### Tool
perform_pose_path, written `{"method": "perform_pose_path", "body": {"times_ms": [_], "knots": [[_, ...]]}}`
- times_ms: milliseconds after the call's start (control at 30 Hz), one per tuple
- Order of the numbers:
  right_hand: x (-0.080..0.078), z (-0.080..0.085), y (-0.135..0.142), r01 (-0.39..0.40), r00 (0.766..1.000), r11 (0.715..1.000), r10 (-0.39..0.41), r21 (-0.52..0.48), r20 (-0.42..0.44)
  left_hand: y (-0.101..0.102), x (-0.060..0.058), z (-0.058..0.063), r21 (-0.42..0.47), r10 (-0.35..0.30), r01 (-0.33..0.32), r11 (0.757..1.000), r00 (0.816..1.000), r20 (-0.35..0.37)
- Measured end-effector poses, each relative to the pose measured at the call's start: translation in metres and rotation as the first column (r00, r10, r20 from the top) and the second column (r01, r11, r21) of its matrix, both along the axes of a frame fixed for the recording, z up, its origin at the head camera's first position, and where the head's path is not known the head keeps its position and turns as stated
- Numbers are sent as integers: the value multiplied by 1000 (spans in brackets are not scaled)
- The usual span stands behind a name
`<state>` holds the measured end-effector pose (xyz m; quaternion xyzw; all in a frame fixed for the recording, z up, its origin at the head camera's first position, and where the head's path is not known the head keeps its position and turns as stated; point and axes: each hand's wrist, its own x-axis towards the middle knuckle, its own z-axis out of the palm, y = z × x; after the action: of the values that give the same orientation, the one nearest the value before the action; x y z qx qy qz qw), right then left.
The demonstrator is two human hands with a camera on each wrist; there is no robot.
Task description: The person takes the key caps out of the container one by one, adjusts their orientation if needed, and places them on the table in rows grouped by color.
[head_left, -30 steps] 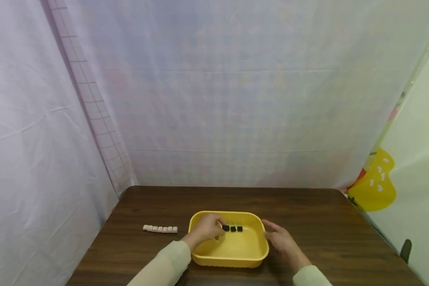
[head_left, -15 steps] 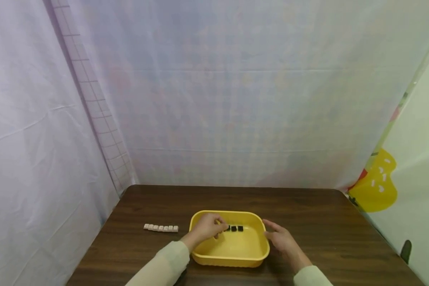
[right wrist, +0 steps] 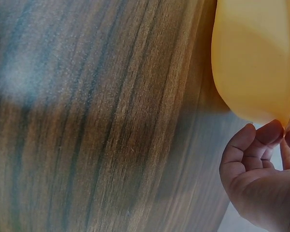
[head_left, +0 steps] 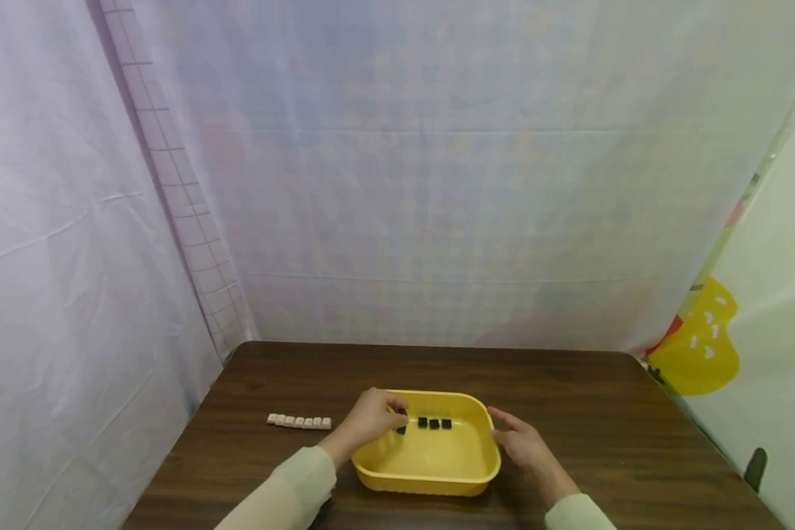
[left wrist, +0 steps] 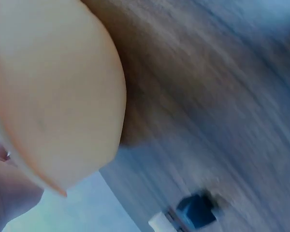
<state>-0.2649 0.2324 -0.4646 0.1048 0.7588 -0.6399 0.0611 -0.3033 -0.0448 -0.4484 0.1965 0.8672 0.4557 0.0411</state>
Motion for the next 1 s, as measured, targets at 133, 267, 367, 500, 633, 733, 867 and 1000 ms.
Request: {"method": "perform_pose_path", "body": {"times_ms": [133,267,367,500,633,733,867,1000], "knots": [[1,0,1,7,1000,1000,-7,-4,-4,-13,0,5,-2,-3,3,1000,1000,-28],[1,0,1,8,1000,1000,-8,6,-4,-29,-2,9,21,24,-23,1000,999,-42],[1,0,1,10,1000,1000,-10,11,2,-43,-1,11,36,48,-47,998,998,-48],[2,0,-1,9,1000,1000,-9,8,8,-68,5,13,36,86,-84,996,994,-64],[2,-1,-3,10,1000,1000,-9,-11,4,-97,14,10,27,116,-114,993,990,-78],[3,-1,-5,5,1000,1000,-5,-17,5,-121,22,4,-1,132,-133,991,988,-75],[3,1,-6,10,1000,1000,-10,-16,13,-149,32,-8,-51,122,-126,991,990,-78],[4,3,-5,10,1000,1000,-10,-26,1,-164,36,-21,-89,72,-81,993,992,-104]]}}
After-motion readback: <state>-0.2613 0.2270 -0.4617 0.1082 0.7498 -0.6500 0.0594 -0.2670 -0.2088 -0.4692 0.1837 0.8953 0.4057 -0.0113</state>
